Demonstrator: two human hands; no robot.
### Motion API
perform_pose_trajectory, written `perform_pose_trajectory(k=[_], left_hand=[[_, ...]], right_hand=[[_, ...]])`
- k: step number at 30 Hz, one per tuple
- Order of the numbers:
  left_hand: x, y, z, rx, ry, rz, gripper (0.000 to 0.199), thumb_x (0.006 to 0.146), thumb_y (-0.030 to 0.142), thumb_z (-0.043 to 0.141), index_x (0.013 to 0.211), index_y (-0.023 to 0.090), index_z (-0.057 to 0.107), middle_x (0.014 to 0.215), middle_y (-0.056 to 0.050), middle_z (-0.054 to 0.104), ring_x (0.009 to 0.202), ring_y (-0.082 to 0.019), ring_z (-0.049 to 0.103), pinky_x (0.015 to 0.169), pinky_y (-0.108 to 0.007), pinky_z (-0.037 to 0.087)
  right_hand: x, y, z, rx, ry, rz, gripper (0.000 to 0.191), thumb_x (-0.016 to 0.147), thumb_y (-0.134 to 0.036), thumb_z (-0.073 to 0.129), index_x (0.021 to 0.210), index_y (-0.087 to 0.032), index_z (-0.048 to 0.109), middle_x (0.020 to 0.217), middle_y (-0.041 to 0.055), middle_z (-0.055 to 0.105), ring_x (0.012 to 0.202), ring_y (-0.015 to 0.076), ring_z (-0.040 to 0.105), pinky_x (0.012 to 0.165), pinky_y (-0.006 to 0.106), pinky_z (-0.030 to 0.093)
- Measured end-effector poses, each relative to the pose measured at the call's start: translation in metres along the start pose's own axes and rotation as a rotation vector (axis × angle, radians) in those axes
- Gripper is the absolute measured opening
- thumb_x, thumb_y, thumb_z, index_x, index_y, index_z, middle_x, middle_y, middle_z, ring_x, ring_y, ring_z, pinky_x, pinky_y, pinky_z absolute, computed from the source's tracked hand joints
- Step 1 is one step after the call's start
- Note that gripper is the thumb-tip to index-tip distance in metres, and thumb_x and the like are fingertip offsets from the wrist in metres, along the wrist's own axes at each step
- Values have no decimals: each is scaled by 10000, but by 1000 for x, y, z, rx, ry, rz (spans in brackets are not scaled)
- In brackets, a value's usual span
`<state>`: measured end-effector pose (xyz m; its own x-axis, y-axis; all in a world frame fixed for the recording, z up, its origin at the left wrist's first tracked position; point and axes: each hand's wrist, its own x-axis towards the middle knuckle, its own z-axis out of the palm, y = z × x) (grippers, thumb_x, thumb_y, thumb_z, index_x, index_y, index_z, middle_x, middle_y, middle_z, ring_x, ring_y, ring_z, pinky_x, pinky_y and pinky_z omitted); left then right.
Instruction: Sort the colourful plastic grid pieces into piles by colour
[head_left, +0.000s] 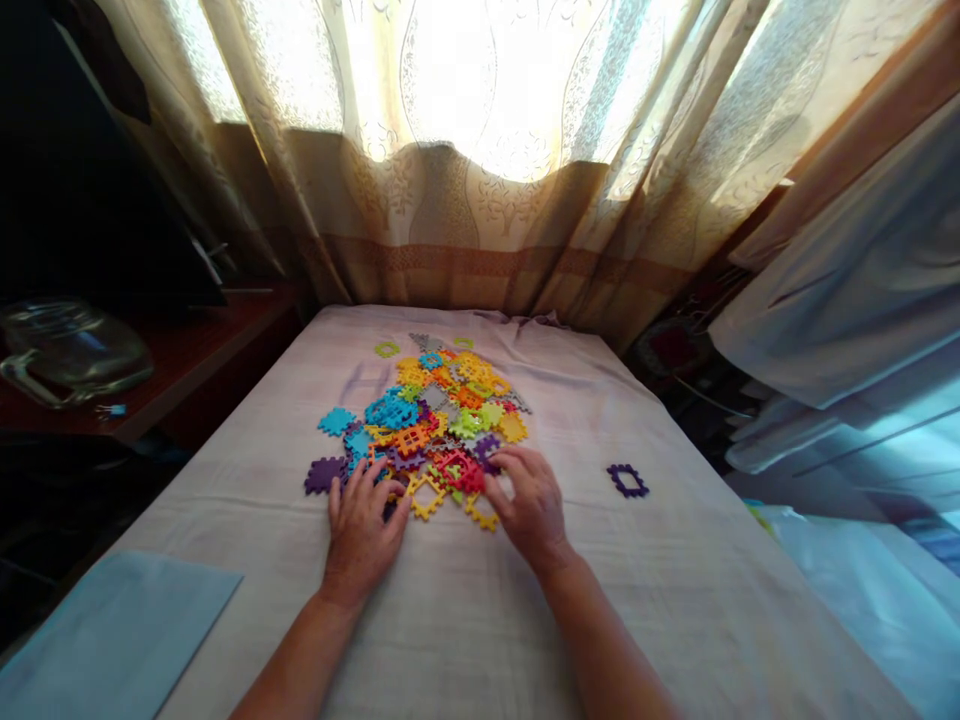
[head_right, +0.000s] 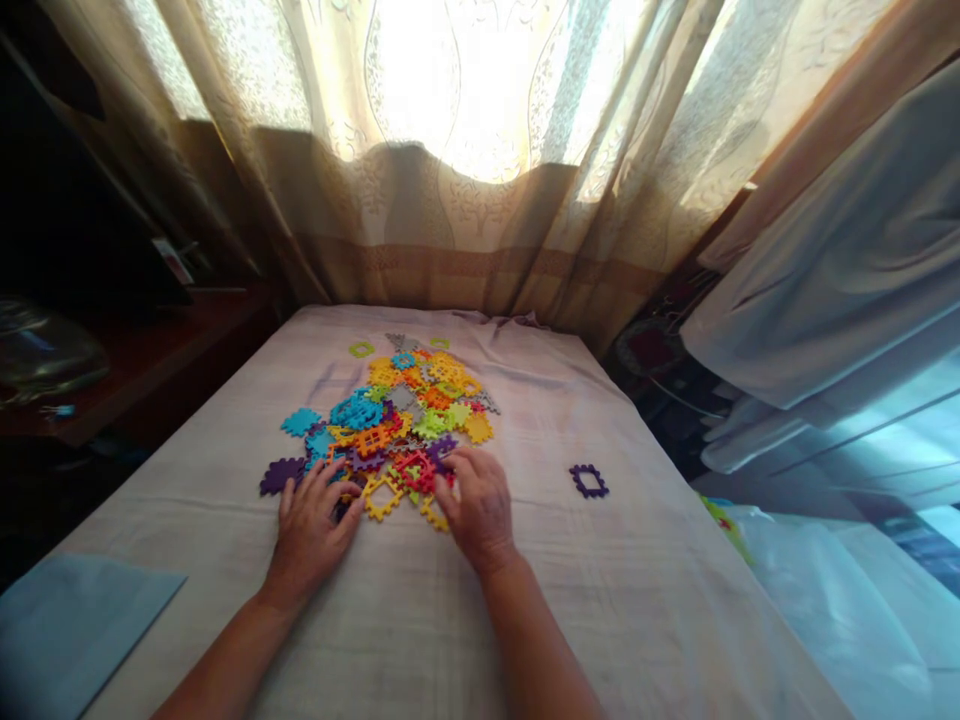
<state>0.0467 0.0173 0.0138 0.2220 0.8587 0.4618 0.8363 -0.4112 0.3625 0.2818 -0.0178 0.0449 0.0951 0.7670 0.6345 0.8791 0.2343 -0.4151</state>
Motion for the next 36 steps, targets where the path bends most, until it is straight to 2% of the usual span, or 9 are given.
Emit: perform_pose_trajectory(k=[2, 6, 8, 11, 13, 16, 22, 30, 36], left_hand=[[0, -2, 2, 2, 1, 9, 162, 863, 342, 540, 911, 262, 672, 1311, -89, 613, 1339, -316, 433, 1115, -639, 207], [0, -5, 4, 7, 0, 20, 189, 864, 356, 524, 926, 266, 678, 1314, -94, 610, 1338, -322, 432, 1113, -641, 210], [1, -6, 5, 12, -2, 24, 207, 871, 366, 509, 939, 267, 678, 1315, -94, 609, 1337, -321, 433, 1111, -642, 212], [1, -7, 5, 14, 5, 26, 227, 876, 373, 494, 964, 274, 679, 1309, -91, 612, 1333, -311, 437, 1117, -634, 207], [1, -7, 6, 14, 9, 25, 232, 876, 375, 492, 968, 279, 682, 1300, -88, 617, 1325, -306, 445, 1121, -628, 204], [2, -7, 6, 17, 8, 31, 248, 880, 385, 480, 962, 276, 687, 1299, -96, 616, 1317, -319, 452, 1112, -641, 211], [1, -5, 6, 31, -4, 68, 225, 876, 377, 492, 919, 280, 691, 1300, -84, 621, 1326, -323, 447, 1107, -638, 222], [0, 1, -3, -44, -71, 179, 179, 890, 309, 512, 919, 279, 686, 1215, -42, 683, 1262, -277, 523, 1094, -578, 297], [4, 3, -8, -183, 32, 217, 155, 900, 276, 523, 911, 237, 672, 1112, -53, 721, 1048, -202, 657, 962, -404, 479]], right_hand=[[8, 37, -24, -151, 60, 177, 187, 880, -307, 518, 951, -205, 658, 1041, 98, 646, 1013, 237, 567, 945, 384, 435], [-1, 107, -72, -452, 48, 567, 255, 853, -316, 521, 976, -161, 681, 1153, 141, 614, 1065, 271, 550, 951, 394, 424], [-10, 129, -86, -519, -30, 720, 276, 842, -321, 534, 993, -153, 693, 1195, 153, 602, 1074, 285, 560, 920, 393, 441], [-19, 143, -94, -521, -206, 859, 277, 839, -343, 547, 989, -174, 708, 1135, 133, 642, 1021, 278, 601, 836, 367, 474], [-20, 144, -94, -509, -275, 887, 267, 839, -356, 554, 981, -193, 711, 1072, 107, 671, 974, 261, 625, 789, 343, 484], [-18, 143, -93, -522, -289, 871, 247, 828, -349, 572, 981, -213, 709, 1062, 86, 684, 966, 246, 637, 780, 324, 487], [-15, 143, -93, -517, -347, 838, 395, 799, -297, 588, 1171, -185, 654, 1140, 124, 661, 1025, 263, 626, 833, 340, 485], [-11, 145, -94, -454, -533, 756, 388, 733, -260, 627, 1109, -204, 704, 1130, 106, 670, 980, 245, 646, 805, 316, 492], [-3, 136, -97, -448, -587, 785, 380, 743, -339, 666, 1098, -210, 711, 1110, 100, 686, 981, 243, 654, 780, 302, 493]])
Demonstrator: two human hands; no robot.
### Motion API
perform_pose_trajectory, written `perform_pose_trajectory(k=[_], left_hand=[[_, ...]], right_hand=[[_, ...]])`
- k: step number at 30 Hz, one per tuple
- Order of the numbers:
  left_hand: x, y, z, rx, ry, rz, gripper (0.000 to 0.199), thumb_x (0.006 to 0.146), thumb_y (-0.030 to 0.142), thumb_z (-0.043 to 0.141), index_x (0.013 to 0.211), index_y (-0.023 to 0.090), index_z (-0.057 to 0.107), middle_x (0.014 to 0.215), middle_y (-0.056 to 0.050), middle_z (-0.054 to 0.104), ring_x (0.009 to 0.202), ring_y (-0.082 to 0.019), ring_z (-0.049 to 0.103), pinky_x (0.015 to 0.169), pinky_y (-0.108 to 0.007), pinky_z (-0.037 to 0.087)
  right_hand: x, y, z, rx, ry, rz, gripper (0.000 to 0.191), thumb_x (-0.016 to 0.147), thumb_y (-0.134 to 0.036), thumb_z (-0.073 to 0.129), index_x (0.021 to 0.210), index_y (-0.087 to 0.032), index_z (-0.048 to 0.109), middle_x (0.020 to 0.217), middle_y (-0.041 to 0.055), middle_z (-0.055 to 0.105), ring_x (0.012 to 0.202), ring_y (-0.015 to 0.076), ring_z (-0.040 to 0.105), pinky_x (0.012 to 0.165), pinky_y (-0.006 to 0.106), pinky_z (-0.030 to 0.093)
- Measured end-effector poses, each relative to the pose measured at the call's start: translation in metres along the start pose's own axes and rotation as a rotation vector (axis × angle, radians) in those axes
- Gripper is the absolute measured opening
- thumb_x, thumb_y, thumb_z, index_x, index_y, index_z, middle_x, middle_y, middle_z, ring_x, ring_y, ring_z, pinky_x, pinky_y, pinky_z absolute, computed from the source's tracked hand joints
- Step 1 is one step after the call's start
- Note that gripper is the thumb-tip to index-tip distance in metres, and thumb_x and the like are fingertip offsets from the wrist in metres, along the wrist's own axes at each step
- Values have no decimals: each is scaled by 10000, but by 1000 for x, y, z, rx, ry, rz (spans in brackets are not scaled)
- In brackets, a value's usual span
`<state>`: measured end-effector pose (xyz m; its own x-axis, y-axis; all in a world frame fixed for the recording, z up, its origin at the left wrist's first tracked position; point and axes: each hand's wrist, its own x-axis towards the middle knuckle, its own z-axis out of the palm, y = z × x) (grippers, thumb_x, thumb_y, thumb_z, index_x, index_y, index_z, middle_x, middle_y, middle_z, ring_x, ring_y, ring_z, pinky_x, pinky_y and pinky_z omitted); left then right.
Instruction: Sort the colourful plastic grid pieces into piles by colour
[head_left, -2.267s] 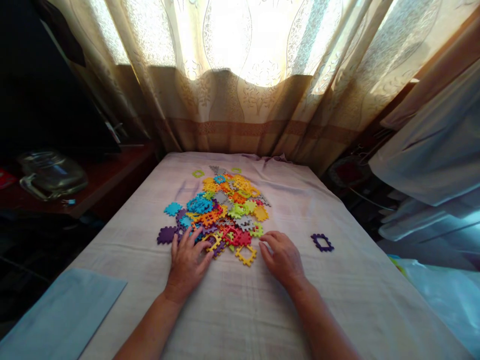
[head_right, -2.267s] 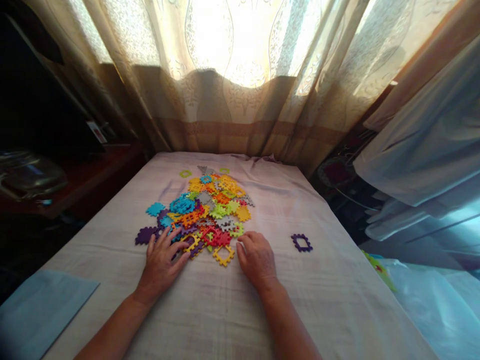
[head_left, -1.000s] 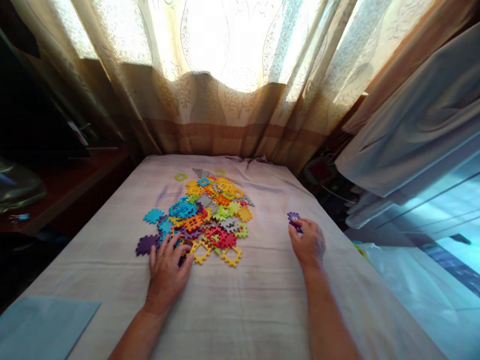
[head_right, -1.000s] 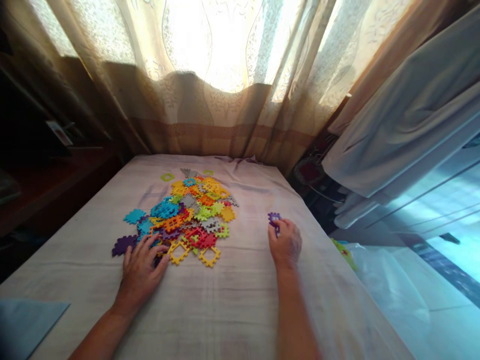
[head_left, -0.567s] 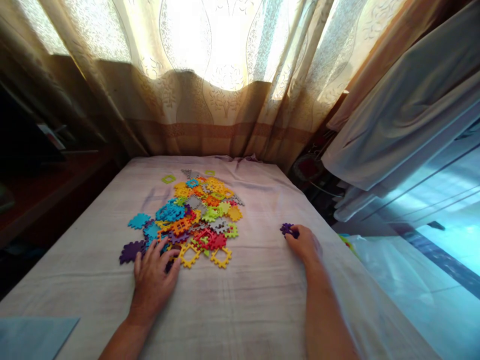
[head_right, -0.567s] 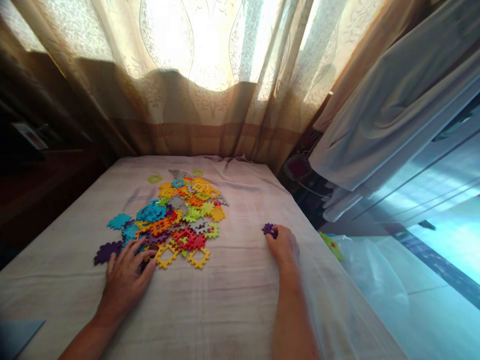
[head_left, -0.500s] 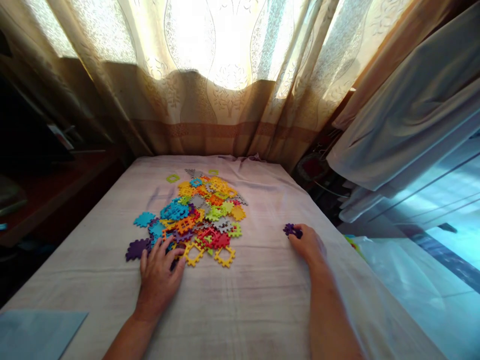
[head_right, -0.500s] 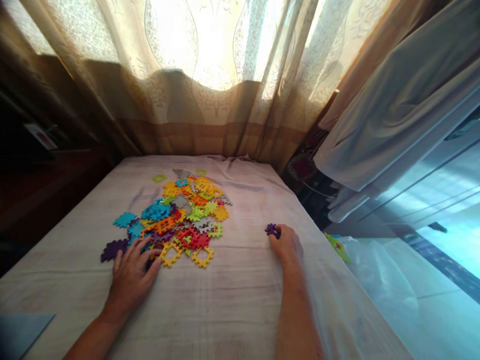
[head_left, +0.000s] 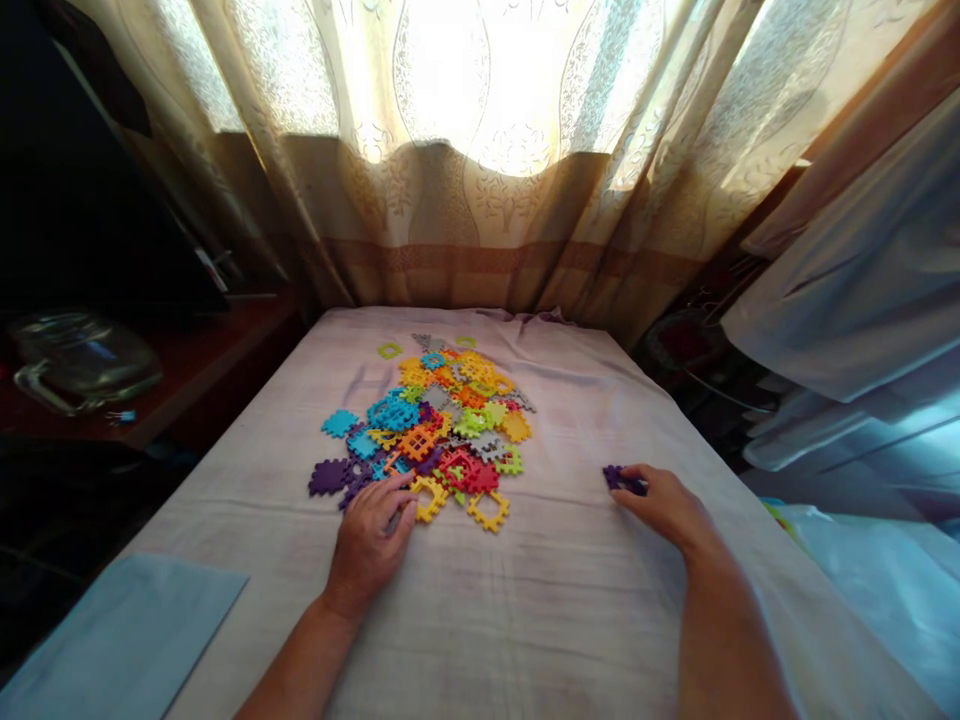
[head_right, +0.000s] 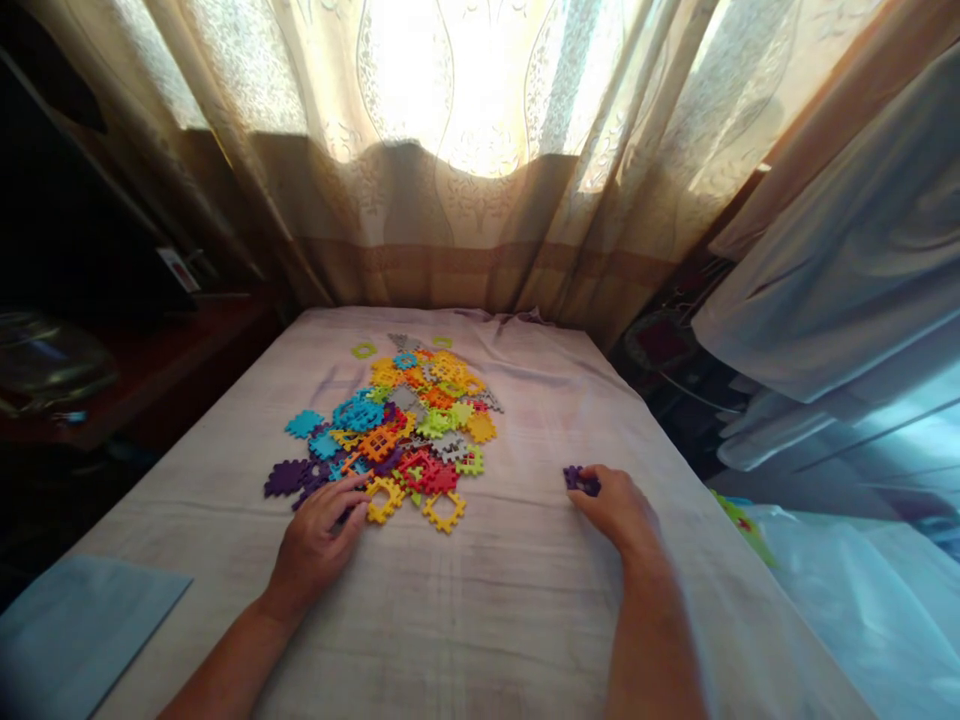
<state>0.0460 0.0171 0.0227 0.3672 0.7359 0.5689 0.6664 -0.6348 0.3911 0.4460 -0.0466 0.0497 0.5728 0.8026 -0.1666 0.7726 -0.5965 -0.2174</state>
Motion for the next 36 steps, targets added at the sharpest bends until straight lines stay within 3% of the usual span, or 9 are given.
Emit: perform_pose_trajectory(k=[5, 13, 20, 25, 30, 36], left_hand=[[1, 0, 0, -58, 85, 9, 136, 897, 265, 536, 902, 223, 666, 1046, -51, 733, 978, -182, 682, 899, -336, 520], [5, -11, -8, -19, 210, -84, 157, 901, 288, 533, 916, 220, 674, 1051, -56, 731, 957, -195, 684, 895, -353, 513], [8, -36, -14, 30, 240, -202, 244, 910, 353, 486, 965, 198, 667, 1098, -92, 710, 1032, -222, 655, 951, -384, 484], [4, -37, -6, 130, 78, -285, 350, 895, 434, 455, 1069, 234, 685, 1079, -82, 723, 1057, -278, 643, 999, -504, 426], [1, -35, -3, 113, -17, -278, 273, 885, 408, 485, 1002, 303, 708, 1094, -23, 734, 1119, -261, 627, 1073, -551, 327], [1, -33, -5, 92, -12, -274, 248, 882, 387, 498, 972, 308, 716, 1065, -17, 743, 1095, -255, 640, 1071, -559, 321]], right_hand=[[-9, -17, -8, -77, 5, 45, 375, 757, -352, 636, 1101, -225, 713, 1117, 106, 687, 994, 284, 652, 769, 342, 494], [-14, -26, -7, -139, -11, -86, 353, 734, -287, 645, 1076, -271, 731, 1136, 87, 676, 1065, 291, 613, 829, 351, 477], [-15, -35, -8, -42, 173, -203, 217, 790, -234, 599, 948, -220, 747, 1177, 101, 647, 1062, 274, 602, 885, 366, 462], [-31, -86, 10, 146, 296, -491, 198, 828, -168, 547, 940, -199, 708, 1076, 86, 688, 1021, 227, 610, 915, 353, 453], [-62, -151, 42, 299, 249, -809, 184, 843, -200, 578, 987, -218, 692, 1118, 85, 682, 1055, 225, 589, 929, 373, 440], [-72, -207, 56, 227, 184, -845, 241, 814, -291, 658, 1044, -217, 664, 1207, 88, 642, 1146, 249, 528, 965, 402, 387]])
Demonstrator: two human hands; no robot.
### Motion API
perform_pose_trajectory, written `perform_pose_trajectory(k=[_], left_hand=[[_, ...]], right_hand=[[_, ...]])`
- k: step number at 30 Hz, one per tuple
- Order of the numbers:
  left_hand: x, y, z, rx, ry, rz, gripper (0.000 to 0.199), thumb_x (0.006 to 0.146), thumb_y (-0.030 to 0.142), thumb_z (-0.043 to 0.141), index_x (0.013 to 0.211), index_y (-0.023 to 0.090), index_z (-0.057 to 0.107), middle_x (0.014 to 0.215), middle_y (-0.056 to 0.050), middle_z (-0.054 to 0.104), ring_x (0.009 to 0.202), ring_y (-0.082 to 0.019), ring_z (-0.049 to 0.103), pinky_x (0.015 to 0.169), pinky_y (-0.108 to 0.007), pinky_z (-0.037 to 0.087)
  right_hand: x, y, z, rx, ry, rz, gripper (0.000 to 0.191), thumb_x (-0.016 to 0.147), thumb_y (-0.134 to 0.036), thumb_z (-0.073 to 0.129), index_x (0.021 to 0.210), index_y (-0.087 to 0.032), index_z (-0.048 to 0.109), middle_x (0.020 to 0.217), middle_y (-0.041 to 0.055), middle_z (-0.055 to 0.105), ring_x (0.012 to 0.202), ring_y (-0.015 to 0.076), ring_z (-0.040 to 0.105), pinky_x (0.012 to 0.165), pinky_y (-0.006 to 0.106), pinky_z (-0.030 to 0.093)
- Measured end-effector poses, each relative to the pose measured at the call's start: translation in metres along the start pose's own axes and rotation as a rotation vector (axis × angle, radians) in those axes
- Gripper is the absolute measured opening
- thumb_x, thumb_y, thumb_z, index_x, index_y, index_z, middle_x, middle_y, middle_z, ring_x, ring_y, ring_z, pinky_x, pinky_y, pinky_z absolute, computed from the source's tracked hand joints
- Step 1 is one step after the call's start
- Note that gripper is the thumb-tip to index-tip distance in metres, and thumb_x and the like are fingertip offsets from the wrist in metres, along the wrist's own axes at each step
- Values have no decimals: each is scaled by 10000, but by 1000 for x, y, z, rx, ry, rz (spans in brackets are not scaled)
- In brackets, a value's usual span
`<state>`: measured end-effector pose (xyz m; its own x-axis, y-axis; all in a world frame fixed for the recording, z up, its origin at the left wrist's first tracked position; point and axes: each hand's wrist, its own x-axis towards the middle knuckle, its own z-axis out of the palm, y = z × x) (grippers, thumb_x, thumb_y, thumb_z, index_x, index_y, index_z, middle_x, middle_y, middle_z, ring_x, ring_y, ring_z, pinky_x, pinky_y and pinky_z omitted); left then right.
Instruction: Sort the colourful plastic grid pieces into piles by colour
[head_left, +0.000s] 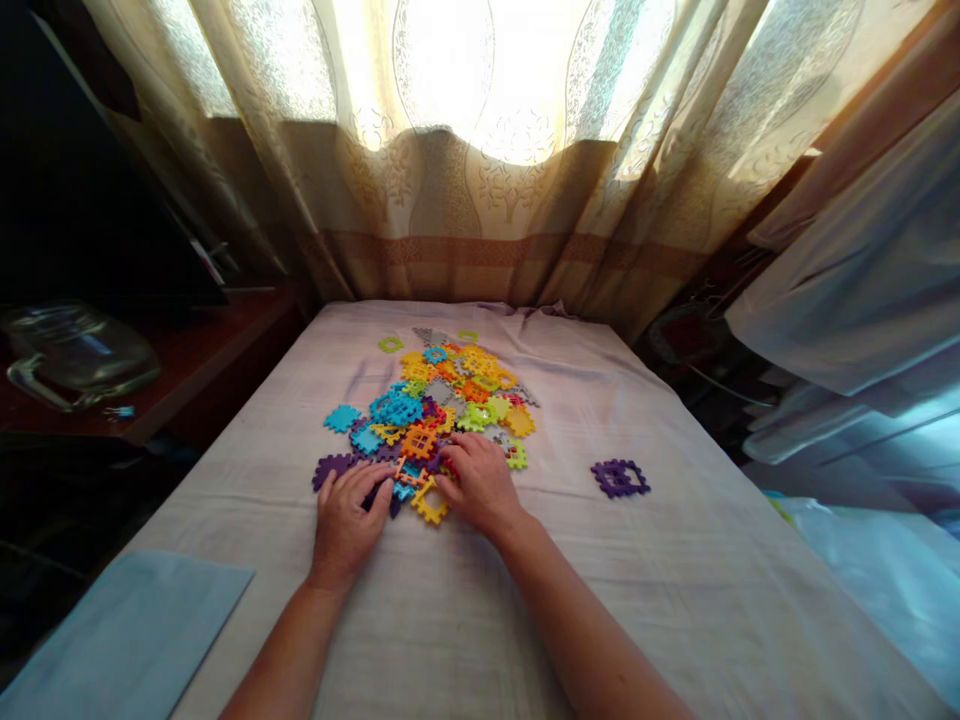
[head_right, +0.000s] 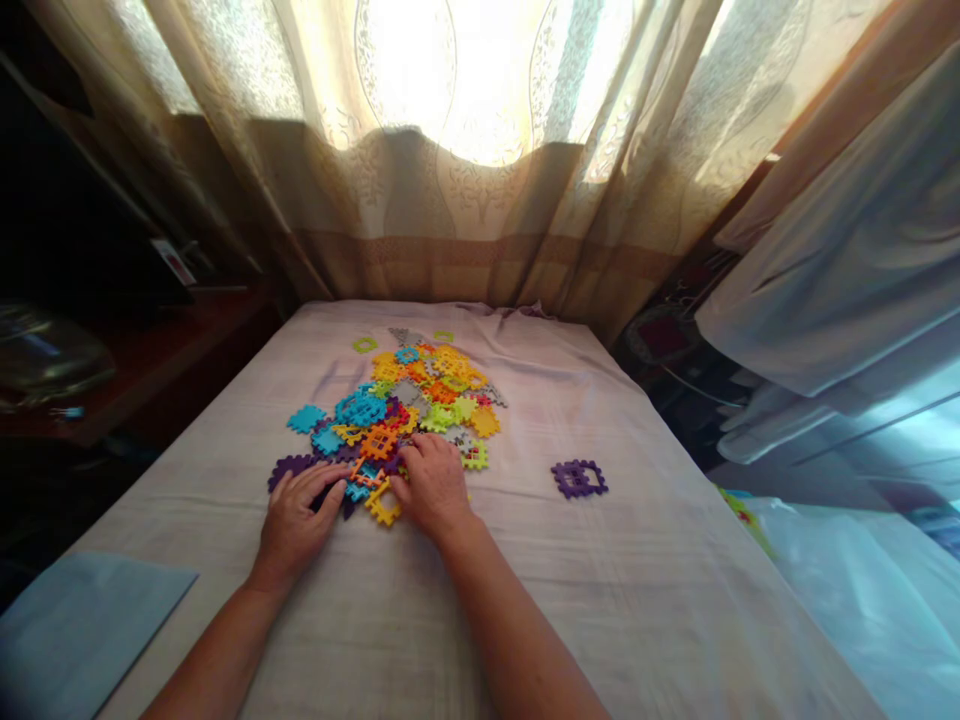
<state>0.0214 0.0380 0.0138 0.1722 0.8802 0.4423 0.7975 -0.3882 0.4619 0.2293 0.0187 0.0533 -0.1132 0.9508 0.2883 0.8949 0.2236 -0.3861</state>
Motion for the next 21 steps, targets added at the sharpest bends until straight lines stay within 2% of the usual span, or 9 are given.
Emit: perform_pose_trajectory(k=[7, 11, 14, 18, 21], left_hand=[[0, 4, -1, -11, -17, -16, 240, 873, 366, 511, 1002, 299, 702, 1059, -17, 744, 1106, -256, 634, 1080, -556, 316], [1, 5, -1, -7, -13, -28, 239, 873, 359, 510, 1005, 298, 699, 1069, -17, 741, 1108, -253, 632, 1087, -553, 308], [0, 5, -1, 2, -7, -26, 236, 871, 360, 512, 995, 298, 702, 1066, -21, 741, 1099, -251, 637, 1084, -551, 314], [0, 3, -1, 17, -11, -6, 236, 873, 372, 507, 985, 306, 704, 1064, -21, 742, 1094, -250, 639, 1078, -550, 323], [1, 0, -1, 23, -6, 4, 239, 868, 385, 505, 972, 306, 705, 1062, -21, 744, 1087, -250, 641, 1076, -545, 328]], right_hand=[[19, -6, 10, -70, -39, 38, 243, 804, -381, 690, 982, -221, 649, 1034, 70, 677, 1037, 249, 554, 896, 390, 377], [15, -3, 13, -53, -16, 39, 278, 798, -390, 712, 1003, -215, 644, 1062, 79, 663, 1044, 242, 549, 903, 376, 377], [9, -4, 11, -49, -3, 59, 366, 789, -391, 721, 1089, -204, 629, 1114, 98, 647, 1054, 255, 549, 909, 384, 386], [-4, 5, -8, -79, 16, 150, 458, 799, -384, 698, 1200, -191, 589, 1124, 116, 645, 1027, 267, 573, 888, 393, 415], [-18, 31, -36, -122, 54, 286, 399, 808, -391, 676, 1154, -203, 609, 1075, 99, 666, 992, 251, 601, 860, 361, 436]])
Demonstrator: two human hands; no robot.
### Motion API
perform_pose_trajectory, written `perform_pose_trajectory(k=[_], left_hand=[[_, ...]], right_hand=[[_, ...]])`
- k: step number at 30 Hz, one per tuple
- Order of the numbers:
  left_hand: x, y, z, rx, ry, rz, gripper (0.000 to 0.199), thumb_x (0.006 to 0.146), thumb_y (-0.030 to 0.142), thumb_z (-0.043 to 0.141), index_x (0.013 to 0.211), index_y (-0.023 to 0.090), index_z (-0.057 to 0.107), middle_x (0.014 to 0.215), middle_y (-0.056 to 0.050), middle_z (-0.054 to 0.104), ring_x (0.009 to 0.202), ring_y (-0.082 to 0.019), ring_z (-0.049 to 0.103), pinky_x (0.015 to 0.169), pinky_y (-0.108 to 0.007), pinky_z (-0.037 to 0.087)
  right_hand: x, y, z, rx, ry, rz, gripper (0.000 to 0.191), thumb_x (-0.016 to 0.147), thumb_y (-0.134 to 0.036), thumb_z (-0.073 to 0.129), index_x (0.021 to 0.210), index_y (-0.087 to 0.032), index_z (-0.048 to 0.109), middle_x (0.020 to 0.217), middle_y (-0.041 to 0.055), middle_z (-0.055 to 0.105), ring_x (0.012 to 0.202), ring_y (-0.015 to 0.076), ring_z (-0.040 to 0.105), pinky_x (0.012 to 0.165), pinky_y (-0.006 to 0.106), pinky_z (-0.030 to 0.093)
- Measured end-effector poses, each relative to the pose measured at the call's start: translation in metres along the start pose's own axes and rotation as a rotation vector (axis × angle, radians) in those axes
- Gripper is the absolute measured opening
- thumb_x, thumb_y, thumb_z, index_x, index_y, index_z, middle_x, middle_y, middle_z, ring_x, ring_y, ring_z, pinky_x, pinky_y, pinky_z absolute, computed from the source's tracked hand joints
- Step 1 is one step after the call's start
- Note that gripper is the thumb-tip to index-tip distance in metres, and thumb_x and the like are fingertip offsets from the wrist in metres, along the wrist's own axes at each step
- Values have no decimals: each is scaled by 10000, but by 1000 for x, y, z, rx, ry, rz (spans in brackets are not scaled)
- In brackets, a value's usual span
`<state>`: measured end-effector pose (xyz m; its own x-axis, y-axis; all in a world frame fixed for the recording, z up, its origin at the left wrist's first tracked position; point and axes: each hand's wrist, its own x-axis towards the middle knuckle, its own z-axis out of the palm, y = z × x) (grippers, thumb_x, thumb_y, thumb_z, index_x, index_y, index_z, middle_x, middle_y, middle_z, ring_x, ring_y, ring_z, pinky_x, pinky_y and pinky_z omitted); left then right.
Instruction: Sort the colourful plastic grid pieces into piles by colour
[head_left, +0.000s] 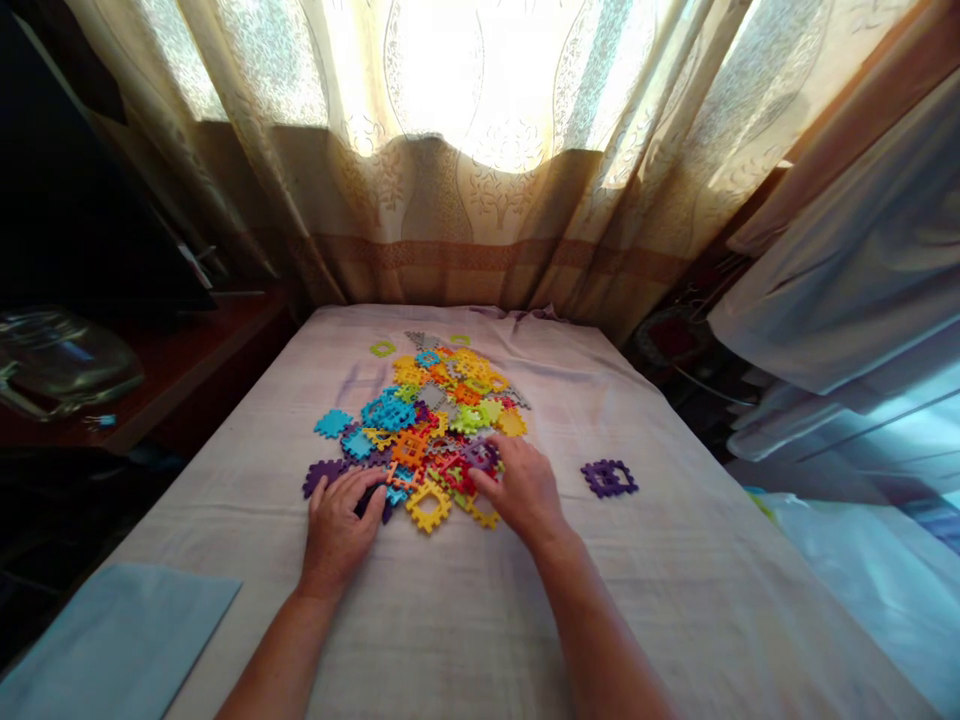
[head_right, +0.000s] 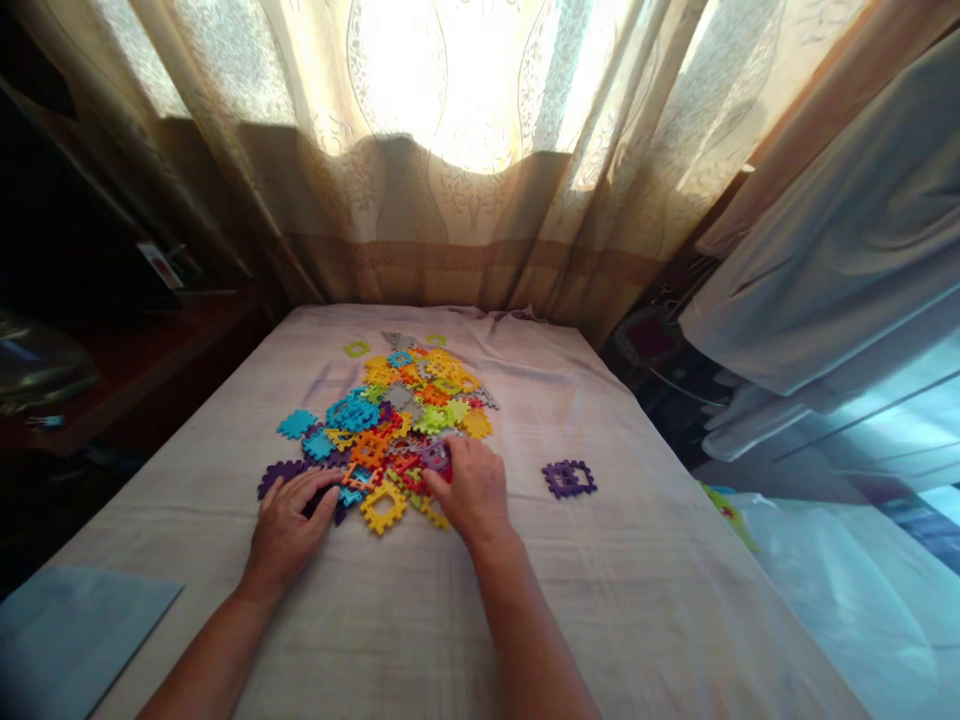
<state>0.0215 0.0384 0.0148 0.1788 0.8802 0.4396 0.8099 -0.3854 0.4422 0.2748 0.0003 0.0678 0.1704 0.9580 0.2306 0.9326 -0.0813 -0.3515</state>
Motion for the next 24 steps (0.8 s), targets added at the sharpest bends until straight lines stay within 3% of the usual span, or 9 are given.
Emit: perform_pose_trajectory(k=[5, 10, 17, 24], left_hand=[[1, -3, 2, 8, -4, 3, 265, 865, 415, 493, 970, 308, 712, 1075, -29, 739, 1092, -260, 639, 1067, -552, 336], [1, -5, 1, 1, -23, 1, 290, 864, 443, 479, 974, 312, 713, 1084, -34, 736, 1099, -271, 637, 1057, -562, 342], [2, -9, 3, -2, -7, 22, 295, 856, 462, 479, 965, 312, 709, 1068, -33, 740, 1084, -283, 645, 1055, -567, 341], [2, -10, 5, -2, 10, 24, 288, 855, 456, 486, 964, 311, 709, 1056, -33, 744, 1078, -278, 646, 1067, -553, 335]], right_hand=[[-7, 76, -43, -127, -37, 336, 368, 801, -361, 639, 1135, -206, 641, 1069, 94, 684, 992, 245, 636, 821, 330, 460], [-15, 128, -58, -184, -159, 591, 460, 772, -405, 641, 1195, -223, 642, 1133, 101, 685, 1028, 255, 647, 787, 322, 481], [-22, 160, -57, -221, -153, 664, 427, 730, -419, 652, 1119, -248, 691, 1020, 84, 726, 892, 242, 687, 681, 302, 493], [-24, 167, -61, -260, -148, 656, 385, 757, -384, 613, 1114, -272, 707, 1016, 91, 731, 865, 251, 691, 670, 320, 499]])
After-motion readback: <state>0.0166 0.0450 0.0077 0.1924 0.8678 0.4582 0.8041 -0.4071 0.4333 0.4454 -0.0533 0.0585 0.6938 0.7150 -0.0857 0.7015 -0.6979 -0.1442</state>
